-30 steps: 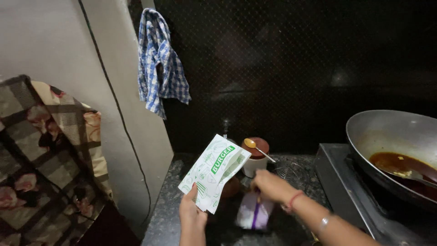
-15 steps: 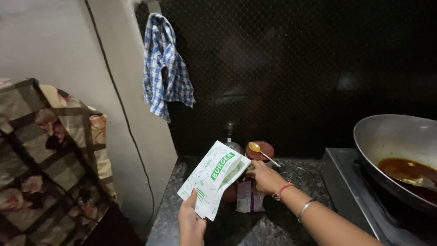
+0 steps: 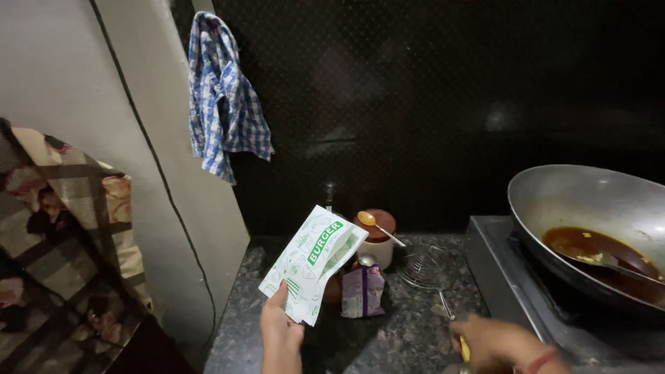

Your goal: Stirring a liquid in a wok and then scooping a dry puffed rice mix into it from a large tray using a slotted spoon.

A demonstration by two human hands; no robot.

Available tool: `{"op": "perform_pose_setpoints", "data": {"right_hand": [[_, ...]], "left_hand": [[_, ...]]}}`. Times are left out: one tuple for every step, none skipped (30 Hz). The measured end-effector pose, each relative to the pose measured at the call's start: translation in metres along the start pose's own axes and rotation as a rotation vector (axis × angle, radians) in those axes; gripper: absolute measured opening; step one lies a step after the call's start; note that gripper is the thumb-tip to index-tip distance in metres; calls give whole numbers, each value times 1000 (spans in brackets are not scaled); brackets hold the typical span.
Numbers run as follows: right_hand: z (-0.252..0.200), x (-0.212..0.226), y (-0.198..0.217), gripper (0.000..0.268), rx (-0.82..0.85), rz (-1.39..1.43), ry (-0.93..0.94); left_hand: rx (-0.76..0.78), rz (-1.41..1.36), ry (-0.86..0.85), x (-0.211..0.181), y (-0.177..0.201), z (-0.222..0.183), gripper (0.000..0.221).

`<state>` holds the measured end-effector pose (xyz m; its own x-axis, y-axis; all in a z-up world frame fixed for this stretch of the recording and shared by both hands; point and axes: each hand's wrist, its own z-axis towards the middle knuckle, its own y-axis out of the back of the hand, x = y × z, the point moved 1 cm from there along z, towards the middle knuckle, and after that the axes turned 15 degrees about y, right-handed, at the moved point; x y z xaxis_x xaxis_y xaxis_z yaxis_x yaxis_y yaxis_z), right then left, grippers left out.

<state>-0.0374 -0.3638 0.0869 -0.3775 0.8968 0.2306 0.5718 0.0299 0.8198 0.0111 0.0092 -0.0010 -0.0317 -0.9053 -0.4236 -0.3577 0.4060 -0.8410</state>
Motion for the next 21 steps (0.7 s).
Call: {"op": "perform_pose_setpoints", "data": {"right_hand": [[20, -29, -23, 46, -2, 1, -4], [40, -56, -47, 40, -22, 11, 72], [60, -84, -70, 34, -43, 22, 148], [48, -66, -59, 34, -45, 22, 147], [36, -47, -47, 38, -39, 58, 158], [24, -28, -35, 42, -32, 93, 171], [25, -19, -27, 42, -32, 93, 172], [27, -11, -18, 44, -74, 129, 152], [28, -2, -9, 46, -115, 166, 131], [37, -1, -3, 46, -116, 162, 137], [46, 1, 5, 49, -266, 133, 96], [55, 4, 12, 52, -416, 106, 58], [70, 1, 16, 52, -416, 103, 66], [85, -2, 20, 53, -519, 101, 45], [99, -5, 25, 55, -621, 99, 25], [107, -2, 28, 55, -623, 98, 30], [115, 1, 31, 54, -694, 120, 9], [123, 4, 34, 53, -764, 142, -14], [131, 4, 36, 53, -766, 140, -8], [139, 4, 37, 54, -783, 139, -15], [147, 4, 39, 55, -799, 138, -23]], "left_hand": [[3, 1, 3, 3, 0, 3, 40], [20, 5, 7, 5, 1, 6, 41], [37, 9, 10, 8, 3, 9, 41], [39, 9, 10, 8, 1, 8, 41], [36, -4, 24, 9, 1, 7, 41], [31, -17, 36, 8, 0, 6, 41], [31, -17, 35, 6, -4, -2, 41], [-24, -8, 43, 4, -9, -9, 41], [-79, 0, 51, 1, -13, -16, 40], [-77, -2, 44, -1, -8, -14, 40], [-66, -10, 48, -4, -3, -12, 41], [-57, -18, 50, -8, 3, -11, 41], [-58, -21, 42, -11, 6, -10, 41], [-5, -14, 32, -14, 8, -10, 41], [49, -7, 21, -16, 9, -9, 42], [49, -7, 14, -17, 8, -10, 42], [-14, 2, 39, -18, 7, -12, 42], [-79, 10, 64, -19, 6, -13, 42], [-78, 9, 59, -19, 11, -10, 42], [-13, -12, 51, -18, 16, -7, 41], [53, -31, 43, -17, 20, -3, 41]]}}
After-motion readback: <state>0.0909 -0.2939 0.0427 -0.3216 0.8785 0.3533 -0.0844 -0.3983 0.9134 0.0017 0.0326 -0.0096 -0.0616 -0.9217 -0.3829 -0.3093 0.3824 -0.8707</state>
